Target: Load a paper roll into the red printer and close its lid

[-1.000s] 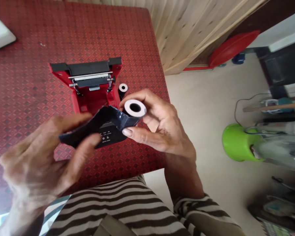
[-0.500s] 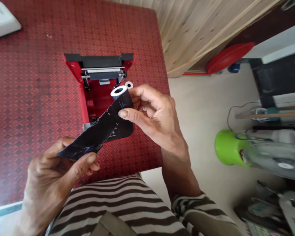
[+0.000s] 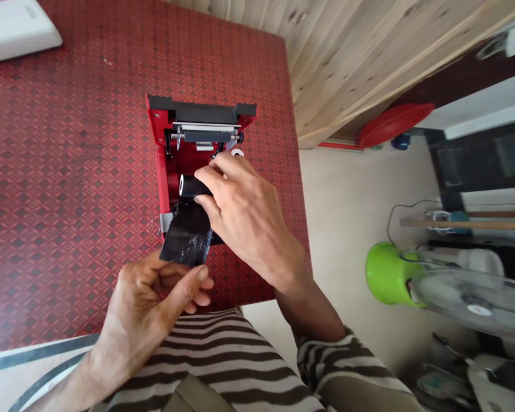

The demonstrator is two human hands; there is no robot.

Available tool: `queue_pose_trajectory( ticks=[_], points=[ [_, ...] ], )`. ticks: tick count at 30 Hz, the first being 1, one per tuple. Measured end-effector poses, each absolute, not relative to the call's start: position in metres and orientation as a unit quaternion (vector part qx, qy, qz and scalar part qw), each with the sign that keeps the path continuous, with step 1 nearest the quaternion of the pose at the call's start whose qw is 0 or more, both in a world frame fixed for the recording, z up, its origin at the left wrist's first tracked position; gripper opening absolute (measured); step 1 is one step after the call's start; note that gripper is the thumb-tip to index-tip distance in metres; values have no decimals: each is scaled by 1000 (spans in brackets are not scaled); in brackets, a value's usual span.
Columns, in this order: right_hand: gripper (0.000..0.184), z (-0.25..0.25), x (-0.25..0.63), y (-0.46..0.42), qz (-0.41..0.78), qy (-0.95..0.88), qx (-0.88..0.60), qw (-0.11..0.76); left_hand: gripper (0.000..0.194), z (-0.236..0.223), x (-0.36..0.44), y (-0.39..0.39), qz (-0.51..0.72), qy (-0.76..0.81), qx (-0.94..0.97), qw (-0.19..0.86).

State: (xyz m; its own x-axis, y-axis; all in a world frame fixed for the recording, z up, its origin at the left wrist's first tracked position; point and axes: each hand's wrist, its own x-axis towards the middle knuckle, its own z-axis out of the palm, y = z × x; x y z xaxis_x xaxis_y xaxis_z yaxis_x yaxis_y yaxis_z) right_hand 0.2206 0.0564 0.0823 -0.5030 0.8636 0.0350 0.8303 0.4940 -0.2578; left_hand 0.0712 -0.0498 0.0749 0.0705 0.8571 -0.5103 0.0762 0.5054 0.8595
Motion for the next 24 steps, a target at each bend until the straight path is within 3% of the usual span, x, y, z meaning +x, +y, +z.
queue_pose_trajectory(
  ticks=[11, 20, 24],
  points=[
    [11, 74, 209, 84, 137, -855, -499, -32, 33, 71, 70, -41, 315, 553, 349, 688],
    [9, 63, 212, 88, 98, -868, -486, 16, 35, 69, 66, -42, 297, 552, 362, 690],
    [10, 67, 211, 88, 109, -861, -496, -11, 30, 68, 65, -43, 301, 552, 375, 681]
  ],
)
